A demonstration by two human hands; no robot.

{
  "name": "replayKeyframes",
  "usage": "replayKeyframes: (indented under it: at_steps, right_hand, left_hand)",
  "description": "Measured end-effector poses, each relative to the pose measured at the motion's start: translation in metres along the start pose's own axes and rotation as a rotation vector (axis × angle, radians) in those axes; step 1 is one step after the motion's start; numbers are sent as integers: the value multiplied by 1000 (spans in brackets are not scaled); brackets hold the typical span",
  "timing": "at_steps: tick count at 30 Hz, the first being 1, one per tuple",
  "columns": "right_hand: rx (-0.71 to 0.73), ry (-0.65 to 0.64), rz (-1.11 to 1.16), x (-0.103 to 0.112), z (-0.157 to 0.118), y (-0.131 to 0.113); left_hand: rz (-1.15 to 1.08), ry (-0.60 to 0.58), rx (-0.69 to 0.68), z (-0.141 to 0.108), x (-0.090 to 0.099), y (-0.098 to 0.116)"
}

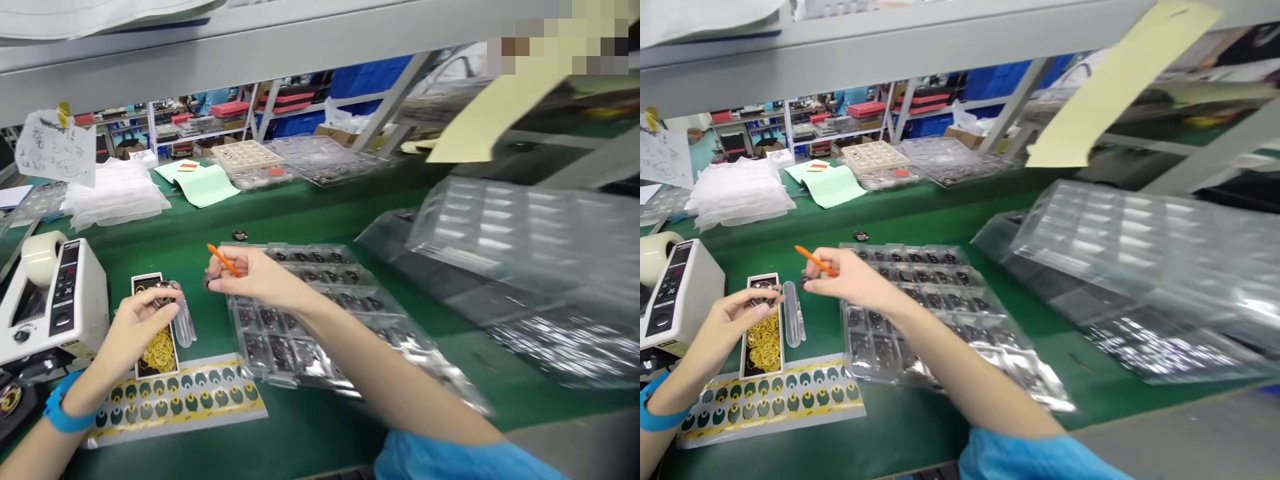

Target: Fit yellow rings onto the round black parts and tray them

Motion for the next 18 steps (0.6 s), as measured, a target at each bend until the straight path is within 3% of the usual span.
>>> replayKeyframes:
  at_steps: [3, 5, 7, 10, 13, 16, 18]
  right_hand:
    - [75, -56, 398, -26, -13, -37]
    - [106, -30, 462, -33, -18, -47]
    - [202, 77, 394, -32, -19, -50]
    - [553, 256, 229, -23, -18, -49]
    - [871, 278, -6, -21, -20, -47]
    - [987, 305, -186, -23, -22, -46]
    - [977, 337, -143, -24, -24, -48]
  left_hand:
    - [-8, 18, -18, -6, 1, 3]
    - [-38, 43, -18, -9, 3, 5]
    - [-71, 68, -12, -11, 5, 7]
    - [-139, 69, 53, -11, 6, 9]
    - [-219, 18, 156, -10, 4, 10]
    - [-292, -34, 223, -10, 2, 9]
    - [-341, -69, 234, -10, 2, 8]
Point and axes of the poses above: each hand's wrist, its own z-axis towards the middle knuckle, its own x-axis out of the back of the hand, y = z × x, the point moved 3 cm from there along z, towards the middle knuckle, and after that the axes turned 11 degrees about y, right-handed, at the moved point
